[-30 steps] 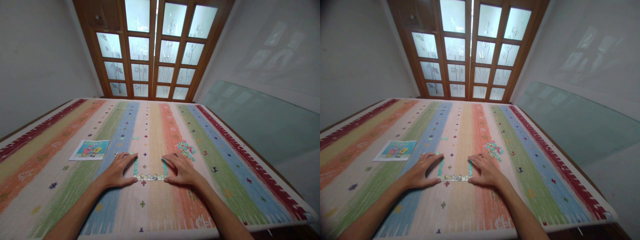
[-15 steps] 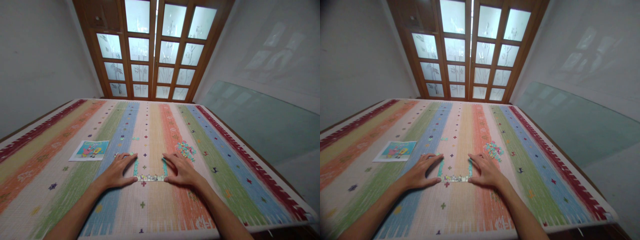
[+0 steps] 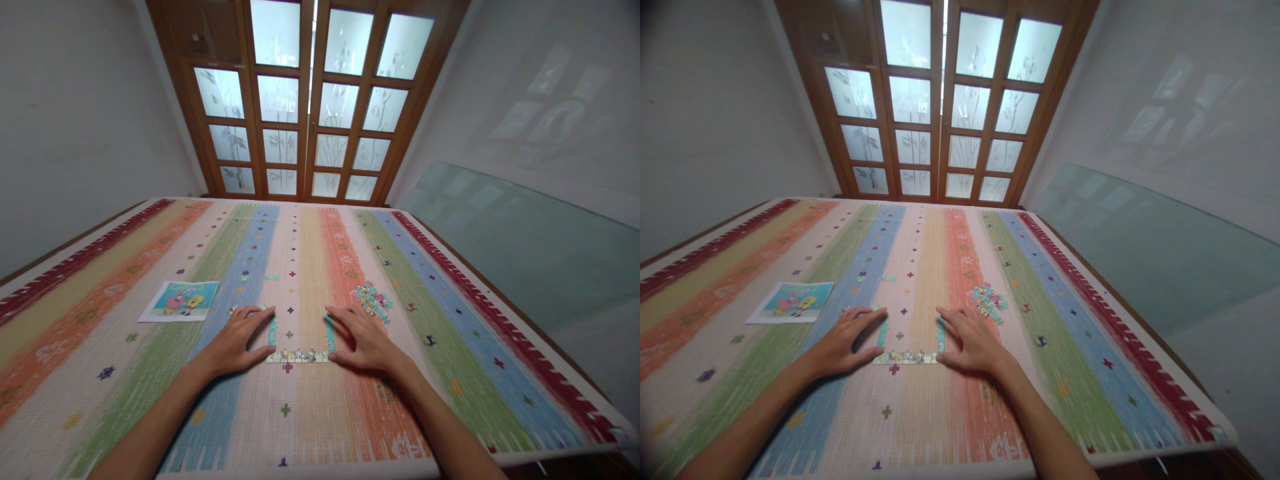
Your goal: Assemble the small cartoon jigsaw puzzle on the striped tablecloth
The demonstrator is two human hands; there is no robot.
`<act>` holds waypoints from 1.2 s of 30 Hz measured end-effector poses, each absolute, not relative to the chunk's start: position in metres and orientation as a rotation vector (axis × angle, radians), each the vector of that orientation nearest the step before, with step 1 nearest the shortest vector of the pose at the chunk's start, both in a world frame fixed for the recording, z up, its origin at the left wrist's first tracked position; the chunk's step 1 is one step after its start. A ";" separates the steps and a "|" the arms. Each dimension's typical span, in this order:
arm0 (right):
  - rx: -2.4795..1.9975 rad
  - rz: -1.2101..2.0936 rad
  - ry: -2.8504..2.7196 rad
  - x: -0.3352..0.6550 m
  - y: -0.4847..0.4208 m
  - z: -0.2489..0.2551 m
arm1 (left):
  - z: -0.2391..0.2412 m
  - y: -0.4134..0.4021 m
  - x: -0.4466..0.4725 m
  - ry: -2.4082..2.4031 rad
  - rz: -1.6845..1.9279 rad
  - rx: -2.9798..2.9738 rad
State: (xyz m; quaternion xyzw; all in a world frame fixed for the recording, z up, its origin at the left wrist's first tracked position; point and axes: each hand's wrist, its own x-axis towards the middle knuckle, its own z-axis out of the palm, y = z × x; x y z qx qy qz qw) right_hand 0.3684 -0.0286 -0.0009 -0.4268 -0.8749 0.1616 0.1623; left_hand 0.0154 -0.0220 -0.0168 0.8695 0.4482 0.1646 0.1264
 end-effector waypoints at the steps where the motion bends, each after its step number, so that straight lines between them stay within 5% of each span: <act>1: -1.218 0.455 -2.497 0.368 -0.029 -0.001 | -0.016 -0.022 0.016 1.305 0.486 2.529; 19: -1.211 0.395 -2.497 0.366 -0.028 0.000 | 0.011 0.017 -0.010 1.517 0.820 2.315; 36: -1.181 0.359 -2.511 0.366 -0.026 -0.003 | 0.018 0.032 -0.057 1.458 0.287 2.356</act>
